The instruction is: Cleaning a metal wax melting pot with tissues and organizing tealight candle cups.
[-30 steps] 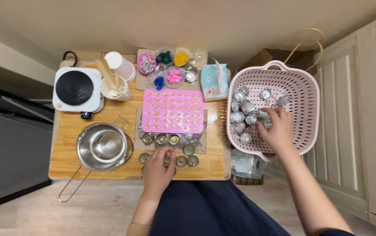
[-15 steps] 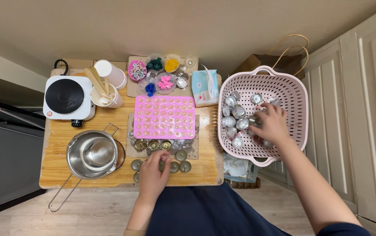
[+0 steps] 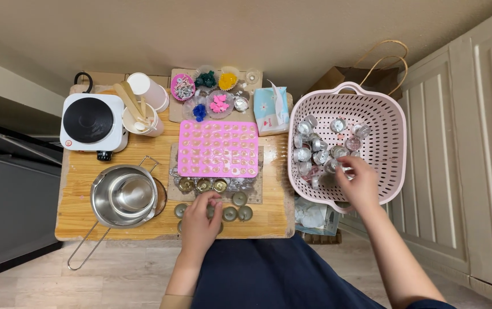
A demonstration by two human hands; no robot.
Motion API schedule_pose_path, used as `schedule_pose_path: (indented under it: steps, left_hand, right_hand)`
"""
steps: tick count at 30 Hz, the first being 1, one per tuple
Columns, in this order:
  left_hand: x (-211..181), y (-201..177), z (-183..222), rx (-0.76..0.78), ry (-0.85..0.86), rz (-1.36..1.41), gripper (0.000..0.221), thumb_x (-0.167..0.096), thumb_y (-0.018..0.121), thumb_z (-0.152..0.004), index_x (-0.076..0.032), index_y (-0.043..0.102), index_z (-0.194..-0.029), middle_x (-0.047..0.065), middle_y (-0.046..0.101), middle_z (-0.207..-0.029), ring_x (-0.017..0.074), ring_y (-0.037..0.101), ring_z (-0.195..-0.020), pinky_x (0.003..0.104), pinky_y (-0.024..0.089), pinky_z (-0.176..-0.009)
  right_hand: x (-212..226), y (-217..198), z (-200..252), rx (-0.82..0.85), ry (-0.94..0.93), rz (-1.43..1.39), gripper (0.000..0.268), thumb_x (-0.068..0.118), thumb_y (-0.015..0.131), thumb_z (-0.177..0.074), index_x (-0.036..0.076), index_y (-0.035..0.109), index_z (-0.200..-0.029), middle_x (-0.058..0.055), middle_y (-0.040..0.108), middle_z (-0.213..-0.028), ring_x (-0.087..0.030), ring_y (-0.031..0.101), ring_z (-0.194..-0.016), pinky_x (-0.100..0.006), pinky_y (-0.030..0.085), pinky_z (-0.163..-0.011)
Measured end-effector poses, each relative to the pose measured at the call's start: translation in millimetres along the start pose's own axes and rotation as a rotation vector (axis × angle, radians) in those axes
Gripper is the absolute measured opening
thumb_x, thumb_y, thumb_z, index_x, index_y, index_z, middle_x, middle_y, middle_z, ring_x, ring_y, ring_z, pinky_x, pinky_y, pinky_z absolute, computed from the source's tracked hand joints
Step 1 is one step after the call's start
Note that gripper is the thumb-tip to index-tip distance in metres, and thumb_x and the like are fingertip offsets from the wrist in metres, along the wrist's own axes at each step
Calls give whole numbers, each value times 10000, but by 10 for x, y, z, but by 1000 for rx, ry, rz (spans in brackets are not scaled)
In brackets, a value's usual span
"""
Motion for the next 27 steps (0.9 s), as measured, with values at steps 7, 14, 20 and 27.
schedule_pose_path:
  steps: [7,14,20,27]
  left_hand:
    - [7,-47,55,5,-60,70,163,-165,694,-911,-82,696,-1051,55,702,-829,167,657,-619,307,515,-540]
    - [92,-42,59,27,-138,28,181,-183,714,-894,-119,710,-1064,38,713,-831,155,635,-579,299,512,-541]
    - [151,-29,68,31,-125,11,184,-194,720,-887,-124,703,-1056,24,716,-847,143,623,-559,294,506,-533]
    - [61,-55,64,40,-94,-16,163,-197,711,-901,-140,711,-1053,10,716,-828,144,625,-562,304,507,-538]
  right_hand:
    - [-231,254,-31,261,58,239,320,188,768,-830,79,744,-1130,-129,723,-1014,-293,729,-874,-403,578,-828]
    - [-161,529,-136,486,-90,612,483,207,761,-734,224,714,-1214,-76,708,-1028,-297,698,-983,-431,578,-824]
    - [-168,509,-157,525,-94,658,323,358,771,-801,183,759,-1073,-56,710,-1045,-281,707,-963,-428,581,-811]
    - [24,59,17,279,120,165,438,386,819,-804,64,779,-1098,-94,731,-860,-221,681,-685,-361,552,-662]
Point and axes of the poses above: each hand's wrist, its own z-axis away from the middle knuckle, its own y-axis out of the palm, x = y × z, the point moved 7 cm from there along -z, towards the middle knuckle
